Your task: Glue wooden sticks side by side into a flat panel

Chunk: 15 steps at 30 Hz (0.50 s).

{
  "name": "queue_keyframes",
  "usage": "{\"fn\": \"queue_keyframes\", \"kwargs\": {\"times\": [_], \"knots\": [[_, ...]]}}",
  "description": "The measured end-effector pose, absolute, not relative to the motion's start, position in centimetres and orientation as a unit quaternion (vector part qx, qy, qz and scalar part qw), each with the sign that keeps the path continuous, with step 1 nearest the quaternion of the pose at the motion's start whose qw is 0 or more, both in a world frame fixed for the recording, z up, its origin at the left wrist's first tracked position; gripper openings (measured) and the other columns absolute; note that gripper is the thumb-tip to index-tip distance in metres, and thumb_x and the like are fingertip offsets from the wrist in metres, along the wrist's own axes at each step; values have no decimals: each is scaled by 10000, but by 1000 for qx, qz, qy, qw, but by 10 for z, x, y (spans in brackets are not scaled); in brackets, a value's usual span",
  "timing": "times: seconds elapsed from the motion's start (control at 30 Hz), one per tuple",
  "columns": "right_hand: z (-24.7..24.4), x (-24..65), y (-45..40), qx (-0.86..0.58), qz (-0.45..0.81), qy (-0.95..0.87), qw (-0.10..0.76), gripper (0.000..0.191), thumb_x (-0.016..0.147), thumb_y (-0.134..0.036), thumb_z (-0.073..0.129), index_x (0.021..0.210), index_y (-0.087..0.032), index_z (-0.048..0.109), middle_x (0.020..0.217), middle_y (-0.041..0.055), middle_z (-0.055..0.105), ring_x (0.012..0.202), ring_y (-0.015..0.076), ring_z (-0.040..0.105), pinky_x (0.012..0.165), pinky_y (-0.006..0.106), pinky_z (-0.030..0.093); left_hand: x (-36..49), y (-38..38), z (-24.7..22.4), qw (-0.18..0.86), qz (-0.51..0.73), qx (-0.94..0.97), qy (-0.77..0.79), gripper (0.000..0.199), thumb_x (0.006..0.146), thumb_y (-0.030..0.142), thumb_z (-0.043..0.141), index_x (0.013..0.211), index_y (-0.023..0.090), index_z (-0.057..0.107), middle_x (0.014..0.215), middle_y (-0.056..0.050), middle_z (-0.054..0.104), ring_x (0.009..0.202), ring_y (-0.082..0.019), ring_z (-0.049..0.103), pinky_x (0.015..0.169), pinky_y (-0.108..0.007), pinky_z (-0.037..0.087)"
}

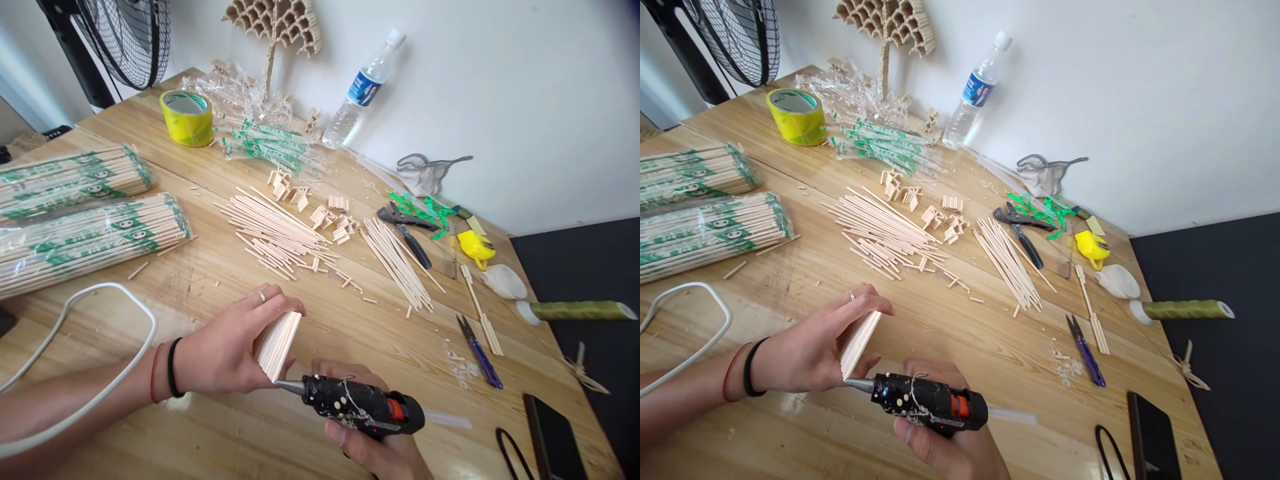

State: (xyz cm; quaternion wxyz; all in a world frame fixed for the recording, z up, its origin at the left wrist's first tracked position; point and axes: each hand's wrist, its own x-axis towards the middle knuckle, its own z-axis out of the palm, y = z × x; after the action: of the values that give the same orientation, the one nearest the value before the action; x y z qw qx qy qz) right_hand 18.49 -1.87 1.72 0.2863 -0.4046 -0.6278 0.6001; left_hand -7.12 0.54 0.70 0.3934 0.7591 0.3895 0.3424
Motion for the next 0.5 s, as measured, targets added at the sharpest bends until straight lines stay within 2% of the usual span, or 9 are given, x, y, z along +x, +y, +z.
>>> {"fn": "queue_keyframes", "kwargs": {"times": [0.27, 0.4, 0.5], "knots": [[13, 191, -18, -387, 572, -662, 291, 279, 929, -441, 751, 744, -238, 709, 698, 55, 659, 688, 261, 641, 669, 384, 538, -71, 6, 5, 405, 348, 754, 383, 449, 918, 252, 742, 1304, 218, 516, 1106, -72, 605, 1017, -257, 618, 881, -371, 524], [13, 192, -18, -379, 565, -675, 287, 251, 946, -405, 739, 764, -237, 699, 719, 53, 658, 689, 254, 631, 686, 384, 536, -71, 7, 4, 413, 351, 751, 377, 455, 923, 254, 744, 1311, 216, 510, 1107, -69, 591, 1023, -257, 609, 895, -374, 515], [17, 188, -17, -381, 569, -666, 294, 298, 952, -410, 736, 721, -239, 660, 682, 34, 603, 647, 232, 573, 656, 370, 490, -71, 6, 4, 418, 347, 750, 377, 467, 929, 256, 747, 1326, 206, 506, 1119, -72, 585, 1033, -253, 600, 911, -375, 509]]}}
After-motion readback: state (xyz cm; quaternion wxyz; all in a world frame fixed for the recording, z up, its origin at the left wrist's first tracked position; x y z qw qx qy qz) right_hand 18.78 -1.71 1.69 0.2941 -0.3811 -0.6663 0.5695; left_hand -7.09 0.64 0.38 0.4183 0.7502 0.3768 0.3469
